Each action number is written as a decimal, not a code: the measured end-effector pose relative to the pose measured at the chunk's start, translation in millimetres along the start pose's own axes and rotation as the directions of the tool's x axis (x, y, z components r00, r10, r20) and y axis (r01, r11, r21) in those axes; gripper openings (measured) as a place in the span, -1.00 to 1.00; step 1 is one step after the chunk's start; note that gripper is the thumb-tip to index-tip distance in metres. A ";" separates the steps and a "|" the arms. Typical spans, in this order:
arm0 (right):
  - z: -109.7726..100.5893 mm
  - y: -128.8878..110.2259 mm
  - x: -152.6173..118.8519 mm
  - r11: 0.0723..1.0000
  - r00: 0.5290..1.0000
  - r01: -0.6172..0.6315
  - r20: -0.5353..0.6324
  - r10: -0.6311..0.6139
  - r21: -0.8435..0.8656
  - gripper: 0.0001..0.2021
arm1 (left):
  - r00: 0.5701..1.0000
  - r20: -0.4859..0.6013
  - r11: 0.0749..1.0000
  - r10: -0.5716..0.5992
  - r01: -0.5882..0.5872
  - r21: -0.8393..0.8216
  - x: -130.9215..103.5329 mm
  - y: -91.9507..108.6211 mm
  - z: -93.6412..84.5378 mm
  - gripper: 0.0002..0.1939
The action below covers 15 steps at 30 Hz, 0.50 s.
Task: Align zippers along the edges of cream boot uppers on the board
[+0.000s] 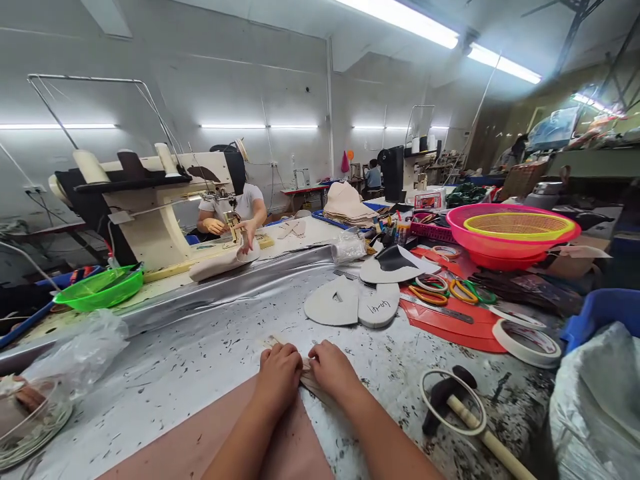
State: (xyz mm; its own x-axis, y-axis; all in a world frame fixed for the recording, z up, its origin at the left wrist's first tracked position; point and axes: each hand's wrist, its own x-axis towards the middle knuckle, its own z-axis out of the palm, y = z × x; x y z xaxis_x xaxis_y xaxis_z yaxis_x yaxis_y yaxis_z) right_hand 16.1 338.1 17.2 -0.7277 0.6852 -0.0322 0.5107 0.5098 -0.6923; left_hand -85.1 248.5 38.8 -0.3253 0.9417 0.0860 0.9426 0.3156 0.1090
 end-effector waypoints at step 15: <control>-18.1 12.9 8.4 0.988 0.976 -0.039 -0.207 0.070 0.151 -0.95 | 0.945 -0.180 0.962 0.272 -0.265 0.058 -10.8 12.8 -3.9 -0.67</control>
State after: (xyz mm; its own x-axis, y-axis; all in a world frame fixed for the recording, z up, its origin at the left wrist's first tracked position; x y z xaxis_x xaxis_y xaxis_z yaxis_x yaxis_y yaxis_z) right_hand 24.8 359.9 21.1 -0.5799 0.8118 0.0691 0.4639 0.3987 -0.7911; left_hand -69.9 241.9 43.2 -0.0651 0.9551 0.2890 0.9979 0.0606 0.0247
